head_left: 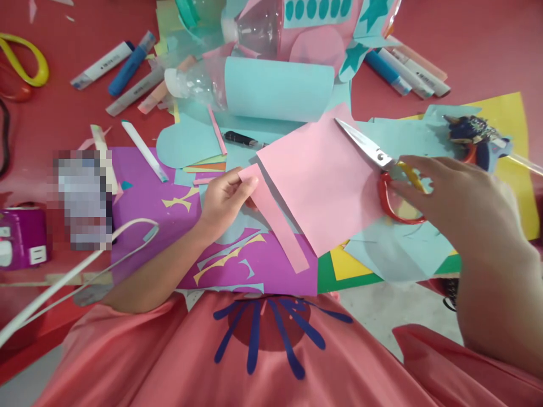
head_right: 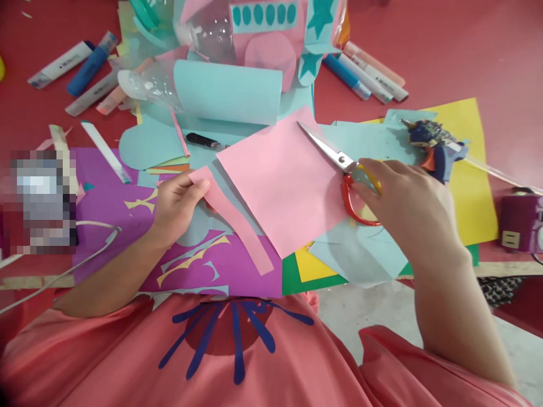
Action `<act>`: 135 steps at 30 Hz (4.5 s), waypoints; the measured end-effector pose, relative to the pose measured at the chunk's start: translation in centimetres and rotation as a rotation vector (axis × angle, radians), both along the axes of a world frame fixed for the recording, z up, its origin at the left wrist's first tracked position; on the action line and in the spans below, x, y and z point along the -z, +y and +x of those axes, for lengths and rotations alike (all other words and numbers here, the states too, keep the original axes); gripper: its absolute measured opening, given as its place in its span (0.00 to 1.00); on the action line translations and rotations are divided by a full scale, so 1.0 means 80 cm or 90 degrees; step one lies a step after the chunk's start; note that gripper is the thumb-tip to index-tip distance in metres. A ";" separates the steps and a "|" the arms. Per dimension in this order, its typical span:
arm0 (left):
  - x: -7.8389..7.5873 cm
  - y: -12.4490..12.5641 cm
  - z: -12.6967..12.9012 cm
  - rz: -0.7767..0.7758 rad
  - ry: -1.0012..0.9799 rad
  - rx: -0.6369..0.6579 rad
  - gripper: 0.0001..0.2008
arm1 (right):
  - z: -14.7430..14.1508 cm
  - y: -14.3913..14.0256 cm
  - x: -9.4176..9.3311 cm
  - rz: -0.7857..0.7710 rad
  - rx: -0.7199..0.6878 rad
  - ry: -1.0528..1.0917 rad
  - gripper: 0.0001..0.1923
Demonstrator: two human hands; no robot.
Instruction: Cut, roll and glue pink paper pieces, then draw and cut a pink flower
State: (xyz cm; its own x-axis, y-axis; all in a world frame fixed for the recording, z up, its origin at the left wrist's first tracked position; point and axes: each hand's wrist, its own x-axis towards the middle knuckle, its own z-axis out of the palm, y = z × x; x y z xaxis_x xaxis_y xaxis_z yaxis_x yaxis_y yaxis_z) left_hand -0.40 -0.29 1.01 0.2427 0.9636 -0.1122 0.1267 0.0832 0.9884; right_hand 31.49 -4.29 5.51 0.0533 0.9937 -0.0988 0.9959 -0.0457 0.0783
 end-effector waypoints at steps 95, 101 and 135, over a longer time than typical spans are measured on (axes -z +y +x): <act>0.024 0.012 0.016 0.068 -0.037 0.150 0.19 | -0.148 0.034 0.054 -0.119 0.056 1.051 0.19; 0.023 0.010 0.017 0.003 -0.047 0.137 0.19 | -0.148 0.033 0.053 -0.156 0.054 1.018 0.20; 0.025 0.017 0.015 0.151 -0.058 -0.001 0.10 | -0.143 0.035 0.059 -0.091 0.081 1.058 0.15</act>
